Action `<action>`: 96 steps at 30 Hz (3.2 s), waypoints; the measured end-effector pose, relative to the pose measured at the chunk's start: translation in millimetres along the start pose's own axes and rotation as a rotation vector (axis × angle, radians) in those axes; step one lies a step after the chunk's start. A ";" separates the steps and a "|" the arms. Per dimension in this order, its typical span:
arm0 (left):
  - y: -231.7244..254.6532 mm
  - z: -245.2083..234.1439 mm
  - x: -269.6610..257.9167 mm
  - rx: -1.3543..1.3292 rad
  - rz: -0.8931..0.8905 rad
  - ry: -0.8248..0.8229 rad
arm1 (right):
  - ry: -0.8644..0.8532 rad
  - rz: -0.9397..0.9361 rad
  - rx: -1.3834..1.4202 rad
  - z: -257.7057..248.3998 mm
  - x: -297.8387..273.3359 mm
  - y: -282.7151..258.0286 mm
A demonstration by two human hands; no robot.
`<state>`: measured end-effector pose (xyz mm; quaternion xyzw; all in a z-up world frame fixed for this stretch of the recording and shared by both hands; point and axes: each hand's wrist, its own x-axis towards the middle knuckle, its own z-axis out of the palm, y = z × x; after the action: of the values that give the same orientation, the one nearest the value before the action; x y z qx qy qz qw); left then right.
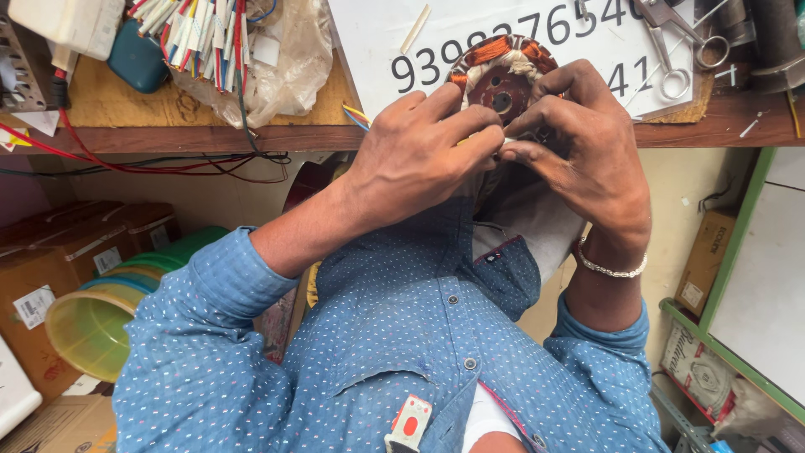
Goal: The person secures a circular copper-wound electrical component using white zip ties. They thread the ties through the component, tighten them with a green-handled screwdriver, and trim the excess with scissors. The person repeats this process for multiple zip ties.
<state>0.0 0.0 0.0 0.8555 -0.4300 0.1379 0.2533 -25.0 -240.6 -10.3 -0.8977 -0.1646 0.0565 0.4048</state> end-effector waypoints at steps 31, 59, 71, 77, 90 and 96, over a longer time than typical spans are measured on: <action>-26.2 17.8 18.7 -0.203 -0.181 0.050 | 0.059 -0.239 0.056 -15.5 42.1 15.7; -47.0 27.1 19.1 -0.375 -0.182 0.026 | 0.060 0.120 0.197 -20.0 40.8 7.0; -47.4 26.4 18.9 -0.511 -0.196 -0.010 | 0.277 0.099 0.131 12.8 27.1 7.4; -40.3 20.3 26.3 -0.483 -0.314 -0.066 | 0.302 0.069 0.125 18.3 23.8 2.1; -16.0 16.1 38.3 -0.582 -0.540 -0.074 | 0.310 0.011 0.173 14.1 22.1 18.1; -3.1 14.8 48.2 -0.619 -0.630 -0.054 | 0.326 -0.066 0.177 9.6 24.7 20.2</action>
<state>31.3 -38.7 8.6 0.8321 -0.1755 -0.1037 0.5158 1.0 -237.9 -31.0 -0.8501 -0.1205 -0.0886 0.5049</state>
